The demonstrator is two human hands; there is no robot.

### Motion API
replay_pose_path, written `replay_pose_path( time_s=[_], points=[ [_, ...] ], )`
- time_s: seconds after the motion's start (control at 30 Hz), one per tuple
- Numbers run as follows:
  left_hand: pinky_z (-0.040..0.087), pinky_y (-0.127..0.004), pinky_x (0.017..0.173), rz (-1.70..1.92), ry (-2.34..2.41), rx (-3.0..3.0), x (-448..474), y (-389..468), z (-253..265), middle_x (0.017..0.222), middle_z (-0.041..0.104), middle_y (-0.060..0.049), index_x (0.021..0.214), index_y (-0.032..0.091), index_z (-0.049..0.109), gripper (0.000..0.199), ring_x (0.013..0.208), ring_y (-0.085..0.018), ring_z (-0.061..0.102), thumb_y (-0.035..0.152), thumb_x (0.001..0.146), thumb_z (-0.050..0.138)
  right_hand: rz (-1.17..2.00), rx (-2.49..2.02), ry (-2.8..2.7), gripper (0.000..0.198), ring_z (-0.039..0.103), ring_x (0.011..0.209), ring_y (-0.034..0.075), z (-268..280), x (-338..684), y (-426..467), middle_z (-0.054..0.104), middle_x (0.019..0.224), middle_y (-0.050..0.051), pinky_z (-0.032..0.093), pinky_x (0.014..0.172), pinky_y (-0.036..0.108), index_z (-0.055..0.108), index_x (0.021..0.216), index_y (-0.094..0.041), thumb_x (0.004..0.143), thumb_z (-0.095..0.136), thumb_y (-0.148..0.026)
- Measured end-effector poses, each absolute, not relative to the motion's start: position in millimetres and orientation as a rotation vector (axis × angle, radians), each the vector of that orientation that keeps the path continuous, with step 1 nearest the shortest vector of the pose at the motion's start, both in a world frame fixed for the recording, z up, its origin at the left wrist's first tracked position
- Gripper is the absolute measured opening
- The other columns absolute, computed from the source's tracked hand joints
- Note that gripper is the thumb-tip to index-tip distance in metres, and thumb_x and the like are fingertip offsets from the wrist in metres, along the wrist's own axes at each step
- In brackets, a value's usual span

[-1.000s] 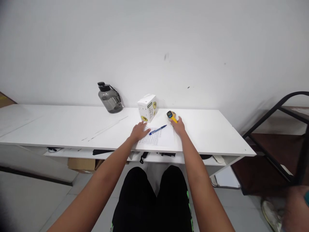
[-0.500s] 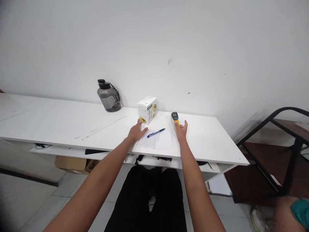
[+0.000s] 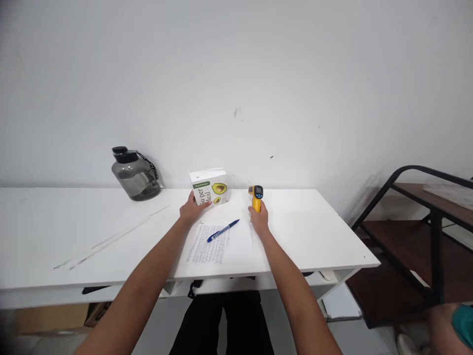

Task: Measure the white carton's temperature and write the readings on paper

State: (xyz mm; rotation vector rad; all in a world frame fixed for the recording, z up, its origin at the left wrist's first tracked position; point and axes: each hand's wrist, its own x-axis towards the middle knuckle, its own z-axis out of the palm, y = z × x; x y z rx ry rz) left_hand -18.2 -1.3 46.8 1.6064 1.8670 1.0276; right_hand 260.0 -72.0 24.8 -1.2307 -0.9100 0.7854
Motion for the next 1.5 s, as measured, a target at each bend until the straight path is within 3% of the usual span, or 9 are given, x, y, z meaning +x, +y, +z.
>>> replay_pose_path(
  time_s=[0.1,0.17,0.23,0.43,0.67,1.03,1.5],
  points=[
    [0.052,-0.049,0.101,1.207,1.669,1.484,-19.9,-7.8,42.7,0.13,0.069,-0.013,0.124,0.024,0.052,0.083,0.119,-0.034,0.066,0.058,0.058,0.09,0.758,-1.179,-1.06,0.043,0.061,0.082,0.018,32.7,255.3,-77.2,0.066,0.091,0.0,0.052,0.074,0.032,0.065,0.109,-0.024,0.071,0.071,-0.043],
    [0.055,-0.047,0.095,1.366,1.489,1.391,-17.1,-12.7,41.2,0.127,0.068,-0.014,0.115,0.022,0.05,0.083,0.115,-0.032,0.068,0.051,0.051,0.095,0.657,-1.163,-1.097,0.054,0.063,0.094,0.02,36.6,250.9,-81.2,0.068,0.108,0.004,0.053,0.083,0.035,0.062,0.121,-0.024,0.072,0.072,-0.045],
    [0.056,-0.046,0.095,1.526,1.353,1.257,-11.9,-15.3,42.1,0.124,0.067,-0.012,0.11,0.022,0.048,0.08,0.114,-0.03,0.068,0.044,0.05,0.096,0.585,-1.169,-1.158,0.062,0.064,0.096,0.021,38.5,244.7,-85.7,0.068,0.112,0.005,0.053,0.087,0.036,0.058,0.129,-0.025,0.073,0.074,-0.045],
    [0.059,-0.047,0.09,1.5,1.099,1.19,3.5,-22.8,52.9,0.114,0.07,-0.008,0.109,0.022,0.048,0.078,0.106,-0.028,0.071,0.038,0.051,0.097,0.701,-1.225,-1.356,0.082,0.059,0.071,0.019,40.3,227.3,-105.2,0.062,0.082,-0.002,0.053,0.075,0.036,0.051,0.145,-0.024,0.072,0.079,-0.05],
    [0.058,-0.047,0.09,1.477,1.043,1.228,11.8,-36.3,62.1,0.111,0.07,-0.007,0.109,0.021,0.049,0.081,0.109,-0.03,0.069,0.036,0.045,0.098,0.609,-1.205,-1.438,0.056,0.066,0.093,0.024,48.2,228.9,-111.0,0.074,0.103,0.004,0.053,0.092,0.041,0.069,0.123,-0.024,0.073,0.076,-0.049],
    [0.059,-0.046,0.088,1.472,1.022,1.243,8.6,-39.0,65.6,0.11,0.069,-0.006,0.109,0.022,0.048,0.081,0.107,-0.03,0.07,0.037,0.046,0.098,0.706,-1.211,-1.396,0.05,0.063,0.08,0.021,38.4,238.2,-104.4,0.071,0.089,0.002,0.054,0.077,0.035,0.072,0.111,-0.022,0.073,0.078,-0.055],
    [0.059,-0.046,0.089,1.502,1.043,1.229,11.6,-36.1,60.4,0.11,0.069,-0.006,0.109,0.022,0.048,0.082,0.108,-0.03,0.069,0.035,0.045,0.098,0.581,-1.291,-1.431,0.047,0.062,0.077,0.023,41.1,238.3,-103.2,0.07,0.081,0.003,0.054,0.074,0.037,0.072,0.104,-0.022,0.074,0.073,-0.058]
  ],
)
